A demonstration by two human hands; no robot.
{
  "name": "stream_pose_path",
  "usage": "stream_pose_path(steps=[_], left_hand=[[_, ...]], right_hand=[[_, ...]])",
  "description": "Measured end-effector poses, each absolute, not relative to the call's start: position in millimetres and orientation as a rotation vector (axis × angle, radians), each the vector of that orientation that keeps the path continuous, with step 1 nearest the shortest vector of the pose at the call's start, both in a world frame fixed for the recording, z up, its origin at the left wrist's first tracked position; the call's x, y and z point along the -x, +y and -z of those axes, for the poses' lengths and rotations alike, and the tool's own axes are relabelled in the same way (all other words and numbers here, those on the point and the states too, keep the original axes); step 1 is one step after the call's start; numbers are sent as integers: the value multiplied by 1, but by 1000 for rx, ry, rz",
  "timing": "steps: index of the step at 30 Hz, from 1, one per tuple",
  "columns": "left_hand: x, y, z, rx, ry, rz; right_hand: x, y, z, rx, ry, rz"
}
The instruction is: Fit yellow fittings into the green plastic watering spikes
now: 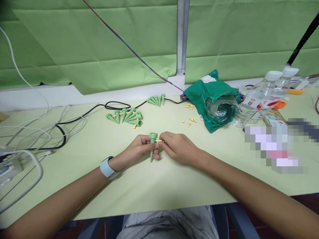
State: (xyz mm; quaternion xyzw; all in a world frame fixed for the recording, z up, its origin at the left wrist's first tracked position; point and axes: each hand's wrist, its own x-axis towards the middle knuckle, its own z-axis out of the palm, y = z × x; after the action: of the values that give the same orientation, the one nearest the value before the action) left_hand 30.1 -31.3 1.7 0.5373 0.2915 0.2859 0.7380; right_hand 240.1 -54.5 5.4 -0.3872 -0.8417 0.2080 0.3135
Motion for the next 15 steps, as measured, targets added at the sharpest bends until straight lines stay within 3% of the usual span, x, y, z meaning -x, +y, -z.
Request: stream_pose_path(steps=[3,11,13,15], left_hand=[[-30,-32,-1,-1173,631,-641],[-33,-34,-8,-1338,654,-632],[-34,-34,-8,-1347,661,-630],[-33,-34,-7,-1323,663,-637]], right_hand=[[-240,-54,-4,1014,-2142,-688],[-235,-43,2,975,-1354,-1855],[-235,-43,2,1012,-1347,-1885],[-236,-46,1,1077,-1543,-1628]])
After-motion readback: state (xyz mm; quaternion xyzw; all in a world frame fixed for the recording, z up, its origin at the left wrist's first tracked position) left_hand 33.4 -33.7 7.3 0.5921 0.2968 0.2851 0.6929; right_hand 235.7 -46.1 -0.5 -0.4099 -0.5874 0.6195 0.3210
